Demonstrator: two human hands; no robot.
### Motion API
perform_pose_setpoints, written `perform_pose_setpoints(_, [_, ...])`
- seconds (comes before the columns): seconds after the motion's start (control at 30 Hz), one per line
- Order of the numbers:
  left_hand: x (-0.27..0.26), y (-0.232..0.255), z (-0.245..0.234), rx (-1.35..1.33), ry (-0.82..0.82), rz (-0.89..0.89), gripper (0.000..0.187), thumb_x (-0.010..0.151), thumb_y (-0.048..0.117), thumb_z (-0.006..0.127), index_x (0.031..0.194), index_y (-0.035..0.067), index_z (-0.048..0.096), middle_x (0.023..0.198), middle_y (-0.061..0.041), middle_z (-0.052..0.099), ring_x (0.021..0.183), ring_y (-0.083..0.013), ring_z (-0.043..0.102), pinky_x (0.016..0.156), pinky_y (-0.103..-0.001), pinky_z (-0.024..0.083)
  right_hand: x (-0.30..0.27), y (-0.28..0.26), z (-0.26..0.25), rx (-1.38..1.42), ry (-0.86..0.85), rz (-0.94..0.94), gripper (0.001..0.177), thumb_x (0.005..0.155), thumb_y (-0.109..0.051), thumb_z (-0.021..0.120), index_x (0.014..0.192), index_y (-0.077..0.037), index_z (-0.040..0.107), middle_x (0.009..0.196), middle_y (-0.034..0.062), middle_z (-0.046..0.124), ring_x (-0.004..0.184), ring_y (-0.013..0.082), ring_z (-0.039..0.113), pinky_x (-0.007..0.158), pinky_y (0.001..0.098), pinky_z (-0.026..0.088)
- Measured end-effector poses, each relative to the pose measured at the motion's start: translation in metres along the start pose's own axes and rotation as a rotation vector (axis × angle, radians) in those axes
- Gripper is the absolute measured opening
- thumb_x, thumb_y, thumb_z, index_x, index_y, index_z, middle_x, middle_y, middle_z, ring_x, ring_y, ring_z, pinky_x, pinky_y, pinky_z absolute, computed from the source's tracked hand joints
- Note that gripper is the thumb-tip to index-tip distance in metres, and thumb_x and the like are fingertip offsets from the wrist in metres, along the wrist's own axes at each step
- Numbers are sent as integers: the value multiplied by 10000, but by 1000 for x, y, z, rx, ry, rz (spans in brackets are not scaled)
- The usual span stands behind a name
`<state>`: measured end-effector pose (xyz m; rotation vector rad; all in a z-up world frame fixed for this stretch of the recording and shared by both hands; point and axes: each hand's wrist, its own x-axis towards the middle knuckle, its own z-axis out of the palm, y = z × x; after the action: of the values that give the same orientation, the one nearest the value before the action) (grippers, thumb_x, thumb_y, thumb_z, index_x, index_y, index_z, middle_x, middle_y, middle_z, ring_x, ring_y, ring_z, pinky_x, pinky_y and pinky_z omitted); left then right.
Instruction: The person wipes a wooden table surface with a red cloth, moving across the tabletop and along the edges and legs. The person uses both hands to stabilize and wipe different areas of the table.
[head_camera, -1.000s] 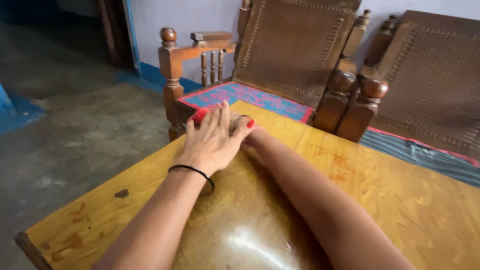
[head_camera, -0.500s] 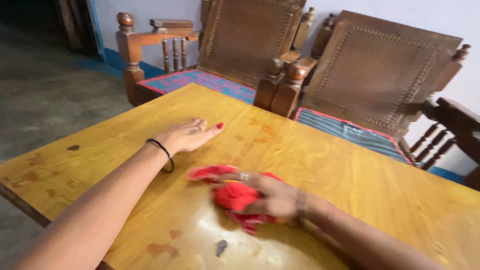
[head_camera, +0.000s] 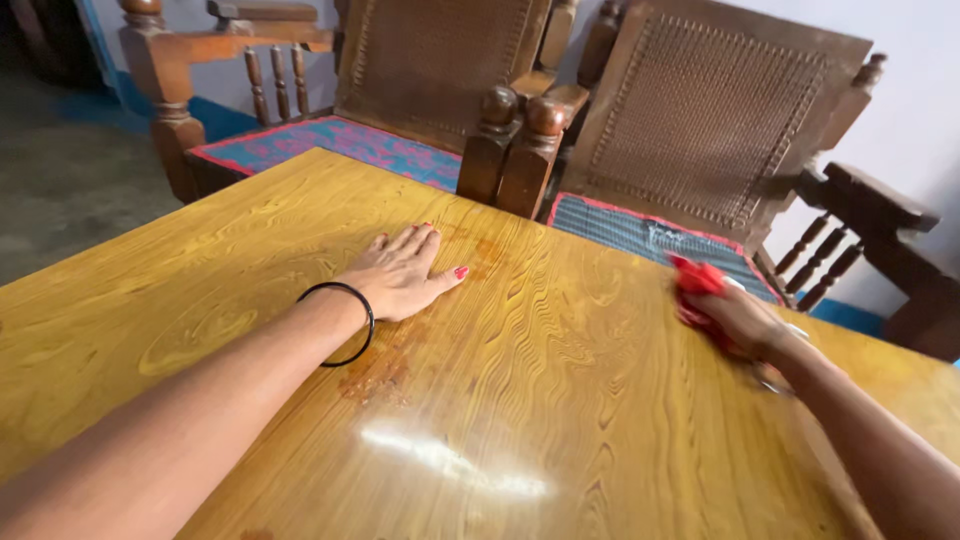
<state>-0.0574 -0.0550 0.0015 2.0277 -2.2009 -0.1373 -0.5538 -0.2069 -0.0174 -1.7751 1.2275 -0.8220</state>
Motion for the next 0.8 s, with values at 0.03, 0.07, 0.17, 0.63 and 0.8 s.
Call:
perform_pose_setpoints(0.03, [2, 0, 4, -13, 4, 9, 951, 955, 736, 200, 1621, 68, 81, 1719, -97, 31, 1583, -248, 44, 1265, -495, 99, 16, -16, 25, -165, -42, -105, 88, 951, -155, 596, 883, -99, 600, 725, -26, 572, 625, 90, 497, 549, 289, 411])
perform_pose_setpoints(0.07, [5, -2, 5, -20, 14, 15, 953, 954, 738, 195, 1620, 64, 89, 1718, -99, 34, 1583, -249, 46, 1263, -496, 99, 31, -37, 56, -277, 2, 150, 115, 934, -204, 577, 870, -114, 545, 621, 16, 482, 481, 174, 398, 446, 374, 299])
perform_pose_setpoints(0.17, [8, -2, 3, -26, 44, 36, 957, 954, 750, 185, 1610, 55, 125, 1709, -119, 66, 1576, -263, 69, 1259, -494, 97, 53, -108, 155, -687, -16, -129, 301, 952, -386, 594, 875, -105, 671, 776, 53, 677, 689, 164, 606, 652, 338, 473])
perform_pose_setpoints(0.63, [14, 5, 5, -89, 140, 2, 939, 945, 748, 279, 1595, 71, 249, 1700, -109, 181, 1562, -265, 185, 1254, -413, 178, -77, -107, 155, -585, -262, -113, 451, 844, -333, 673, 1278, -211, 666, 1101, 84, 758, 995, 200, 704, 881, 366, 538])
perform_pose_setpoints(0.8, [13, 8, 4, 1, 85, -41, 970, 925, 760, 310, 1616, 90, 187, 1717, -77, 108, 1570, -239, 146, 1256, -415, 164, -121, -12, -57, -471, 174, 137, 198, 841, -237, 733, 945, -73, 693, 719, 39, 654, 632, 177, 559, 573, 385, 445])
